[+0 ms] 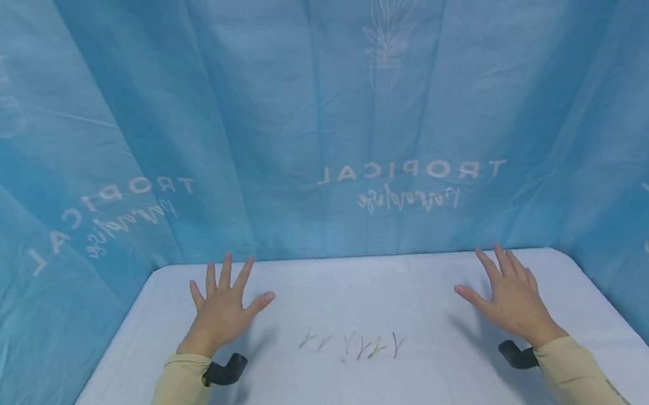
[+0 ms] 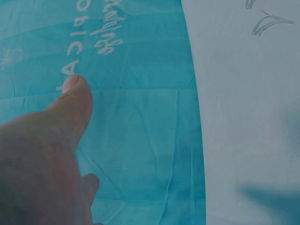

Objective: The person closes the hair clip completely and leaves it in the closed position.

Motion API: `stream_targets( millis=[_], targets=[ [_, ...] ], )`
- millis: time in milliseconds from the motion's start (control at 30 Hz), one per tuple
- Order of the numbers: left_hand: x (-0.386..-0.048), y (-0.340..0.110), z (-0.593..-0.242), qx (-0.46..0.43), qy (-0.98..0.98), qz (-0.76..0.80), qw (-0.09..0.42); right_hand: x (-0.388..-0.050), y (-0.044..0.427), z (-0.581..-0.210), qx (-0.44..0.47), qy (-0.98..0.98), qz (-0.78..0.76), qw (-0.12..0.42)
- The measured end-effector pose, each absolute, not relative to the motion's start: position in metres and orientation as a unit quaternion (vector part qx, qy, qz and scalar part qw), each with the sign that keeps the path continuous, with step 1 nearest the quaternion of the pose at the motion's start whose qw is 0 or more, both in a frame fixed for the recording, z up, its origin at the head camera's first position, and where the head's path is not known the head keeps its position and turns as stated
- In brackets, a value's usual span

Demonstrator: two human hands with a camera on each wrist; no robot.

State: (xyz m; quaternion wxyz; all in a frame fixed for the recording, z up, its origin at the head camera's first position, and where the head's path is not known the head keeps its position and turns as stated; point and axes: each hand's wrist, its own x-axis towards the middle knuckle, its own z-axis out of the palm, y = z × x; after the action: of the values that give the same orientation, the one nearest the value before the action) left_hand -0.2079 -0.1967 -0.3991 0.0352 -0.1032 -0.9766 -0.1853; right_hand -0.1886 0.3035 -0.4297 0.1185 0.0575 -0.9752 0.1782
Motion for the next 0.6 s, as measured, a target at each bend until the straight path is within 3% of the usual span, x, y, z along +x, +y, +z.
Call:
stream_targets(
  millis=[600],
  targets=[
    [-0.2015,-0.1987,-0.4019,-0.095,-0.977,-0.184,0.041,-0.1847,0.2977,-0.4302,0.066,-0.969,0.193,0.140]
  ],
)
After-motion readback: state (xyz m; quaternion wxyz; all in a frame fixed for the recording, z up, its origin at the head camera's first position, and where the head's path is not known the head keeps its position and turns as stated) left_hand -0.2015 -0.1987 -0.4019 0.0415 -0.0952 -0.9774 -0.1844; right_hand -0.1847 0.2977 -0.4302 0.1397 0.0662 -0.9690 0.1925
